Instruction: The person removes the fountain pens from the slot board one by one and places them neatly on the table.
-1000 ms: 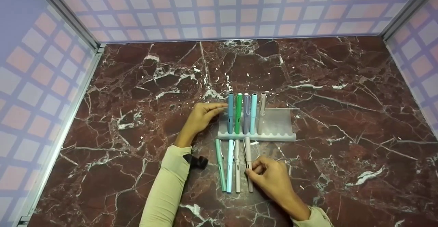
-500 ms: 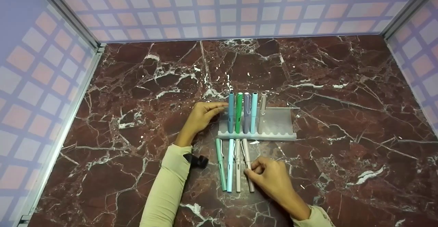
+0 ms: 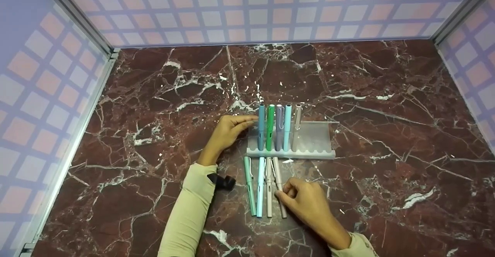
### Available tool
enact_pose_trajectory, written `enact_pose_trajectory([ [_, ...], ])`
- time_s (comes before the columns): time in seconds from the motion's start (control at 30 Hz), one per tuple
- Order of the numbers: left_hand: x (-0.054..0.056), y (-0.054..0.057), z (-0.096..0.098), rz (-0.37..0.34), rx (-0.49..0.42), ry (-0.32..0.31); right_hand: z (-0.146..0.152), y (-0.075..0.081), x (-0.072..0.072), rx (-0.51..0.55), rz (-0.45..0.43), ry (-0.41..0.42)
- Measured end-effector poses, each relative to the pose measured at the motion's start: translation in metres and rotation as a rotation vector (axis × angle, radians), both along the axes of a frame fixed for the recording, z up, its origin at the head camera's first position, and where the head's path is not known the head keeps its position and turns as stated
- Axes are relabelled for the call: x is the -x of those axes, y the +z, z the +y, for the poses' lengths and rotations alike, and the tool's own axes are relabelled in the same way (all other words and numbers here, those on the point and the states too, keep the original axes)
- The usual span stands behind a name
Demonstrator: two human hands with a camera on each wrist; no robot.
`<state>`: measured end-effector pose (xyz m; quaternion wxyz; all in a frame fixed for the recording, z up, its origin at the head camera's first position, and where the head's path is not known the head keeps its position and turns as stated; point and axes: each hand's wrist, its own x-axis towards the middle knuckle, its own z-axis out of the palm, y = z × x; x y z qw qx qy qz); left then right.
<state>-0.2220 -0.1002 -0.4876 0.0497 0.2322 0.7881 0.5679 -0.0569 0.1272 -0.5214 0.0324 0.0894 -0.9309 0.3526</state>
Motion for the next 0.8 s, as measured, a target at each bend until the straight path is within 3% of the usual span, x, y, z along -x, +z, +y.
enact_pose_trajectory([
  [0.13, 0.001, -0.001, 0.0, -0.006, 0.003, -0.003, 0.0, -0.001, 0.0, -0.002, 0.006, 0.006],
  [0.43, 0.015, -0.031, -0.003, 0.012, -0.018, -0.01, 0.0, -0.003, 0.0, 0.02, 0.051, 0.015],
  [0.8, 0.016, -0.033, -0.005, 0.049, -0.029, -0.033, 0.0, -0.001, 0.0, 0.008, 0.01, 0.034],
])
